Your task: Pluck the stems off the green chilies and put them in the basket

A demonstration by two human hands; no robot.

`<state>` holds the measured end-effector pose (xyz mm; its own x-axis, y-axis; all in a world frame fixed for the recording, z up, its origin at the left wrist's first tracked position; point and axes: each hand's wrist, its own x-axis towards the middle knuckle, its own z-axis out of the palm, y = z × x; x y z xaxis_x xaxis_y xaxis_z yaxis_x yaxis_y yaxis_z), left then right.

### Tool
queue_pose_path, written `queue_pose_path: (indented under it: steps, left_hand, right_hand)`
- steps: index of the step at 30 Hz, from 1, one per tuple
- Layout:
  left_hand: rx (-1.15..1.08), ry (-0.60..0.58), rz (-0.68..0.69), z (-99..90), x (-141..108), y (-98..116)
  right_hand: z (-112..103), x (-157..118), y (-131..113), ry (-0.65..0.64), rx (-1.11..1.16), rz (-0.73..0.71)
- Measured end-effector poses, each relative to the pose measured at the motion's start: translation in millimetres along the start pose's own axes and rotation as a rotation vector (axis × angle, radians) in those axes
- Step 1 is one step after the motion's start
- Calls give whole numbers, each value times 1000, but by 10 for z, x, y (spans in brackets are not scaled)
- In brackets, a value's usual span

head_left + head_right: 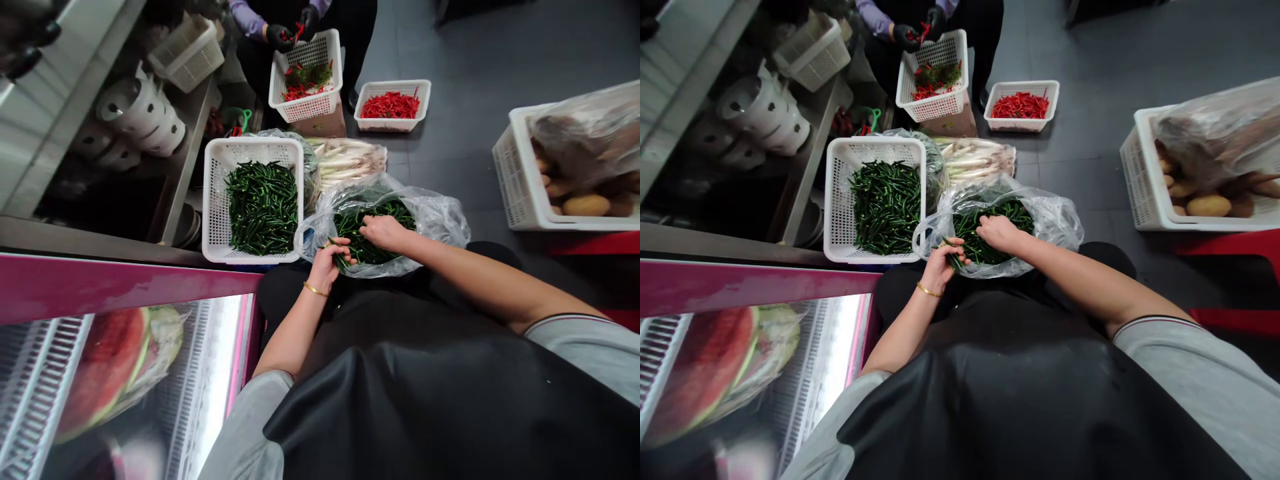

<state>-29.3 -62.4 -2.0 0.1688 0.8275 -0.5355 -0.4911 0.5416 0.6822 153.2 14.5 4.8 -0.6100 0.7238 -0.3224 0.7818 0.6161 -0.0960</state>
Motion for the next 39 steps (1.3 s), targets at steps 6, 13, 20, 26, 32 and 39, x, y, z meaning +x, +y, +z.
queue_pose_path:
  steps: [6, 13, 20, 26, 32, 39]
  left_hand:
    - [435, -72, 236, 207, 158, 43]
    - [517, -95, 129, 284, 195, -54]
    - [151, -115, -18, 10, 116, 105]
    - [397, -66, 188, 276, 299, 61]
    - [135, -87, 56, 391, 319, 7]
    - [-47, -95, 7, 289, 145, -44]
  right_hand:
    - [-327, -232, 110, 135, 511, 82]
    - [-22, -284, 20, 308, 405, 210]
    - [154, -88, 81, 86, 68, 135]
    - [-155, -190, 116, 335, 611, 162]
    - [-17, -291, -11, 526, 528, 97]
    - [156, -419, -197, 295, 1210, 43]
